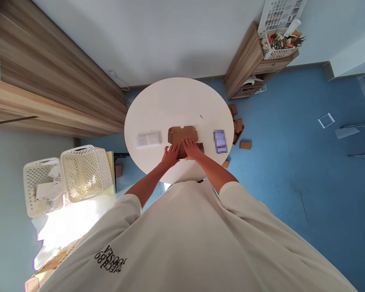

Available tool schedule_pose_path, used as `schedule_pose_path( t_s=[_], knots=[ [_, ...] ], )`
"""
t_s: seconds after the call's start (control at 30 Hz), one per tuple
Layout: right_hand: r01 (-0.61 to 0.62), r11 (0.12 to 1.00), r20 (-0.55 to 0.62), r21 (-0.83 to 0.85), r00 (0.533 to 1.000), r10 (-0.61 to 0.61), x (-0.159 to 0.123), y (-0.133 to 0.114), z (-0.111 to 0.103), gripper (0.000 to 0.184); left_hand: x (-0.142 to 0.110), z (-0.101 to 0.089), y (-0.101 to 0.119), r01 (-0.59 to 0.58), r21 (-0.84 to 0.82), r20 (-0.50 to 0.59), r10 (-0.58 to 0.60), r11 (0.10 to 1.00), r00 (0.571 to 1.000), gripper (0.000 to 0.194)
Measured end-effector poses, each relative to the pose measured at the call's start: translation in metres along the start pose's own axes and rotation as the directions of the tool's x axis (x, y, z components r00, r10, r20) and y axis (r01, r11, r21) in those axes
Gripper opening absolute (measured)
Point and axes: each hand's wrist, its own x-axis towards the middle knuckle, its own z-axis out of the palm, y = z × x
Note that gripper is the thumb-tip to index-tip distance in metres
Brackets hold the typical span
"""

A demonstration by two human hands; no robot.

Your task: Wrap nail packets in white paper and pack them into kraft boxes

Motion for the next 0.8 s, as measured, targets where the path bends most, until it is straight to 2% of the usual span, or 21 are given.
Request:
schedule_pose_path(
  t_s=[0.13,0.23,0.3,0.37,0.47,0.67,0.73,0.8],
  knots=[
    [0.013,1.000,-0.089,-0.008,0.996,-0.013,-0.018,-0.005,-0.002,0.123,0.007,-0.002,0.002,0.012,0.033,0.013,-0.012,0.999,1.000,0.106],
    [-0.026,1.000,-0.207,-0.010,0.978,0.023,-0.044,-0.006,0.001,0.101,0.012,-0.006,0.002,0.035,0.050,0.023,-0.037,0.998,0.999,0.105],
    [-0.115,0.993,-0.285,0.010,0.952,0.113,-0.063,-0.003,0.004,0.084,0.015,-0.009,0.001,0.045,0.043,0.036,-0.046,0.998,0.998,0.105],
    [-0.253,0.965,-0.317,0.064,0.912,0.260,-0.079,0.002,0.006,0.077,0.017,-0.012,0.000,0.046,0.034,0.054,-0.048,0.998,0.997,0.106],
    [-0.371,0.916,-0.273,0.154,0.875,0.401,-0.090,0.013,0.007,0.077,0.019,-0.016,0.001,0.058,0.032,0.090,-0.061,0.998,0.994,0.109],
    [-0.384,0.884,-0.161,0.266,0.887,0.434,-0.076,0.024,0.000,0.083,0.017,-0.017,0.006,0.085,0.022,0.087,-0.086,0.996,0.992,0.113],
    [-0.395,0.870,-0.155,0.296,0.879,0.452,-0.068,0.022,-0.002,0.076,0.017,-0.017,0.008,0.094,0.020,0.089,-0.096,0.995,0.991,0.115],
    [-0.390,0.861,-0.167,0.328,0.873,0.459,-0.062,0.019,-0.004,0.061,0.017,-0.018,0.009,0.102,0.015,0.095,-0.103,0.995,0.990,0.115]
  ],
)
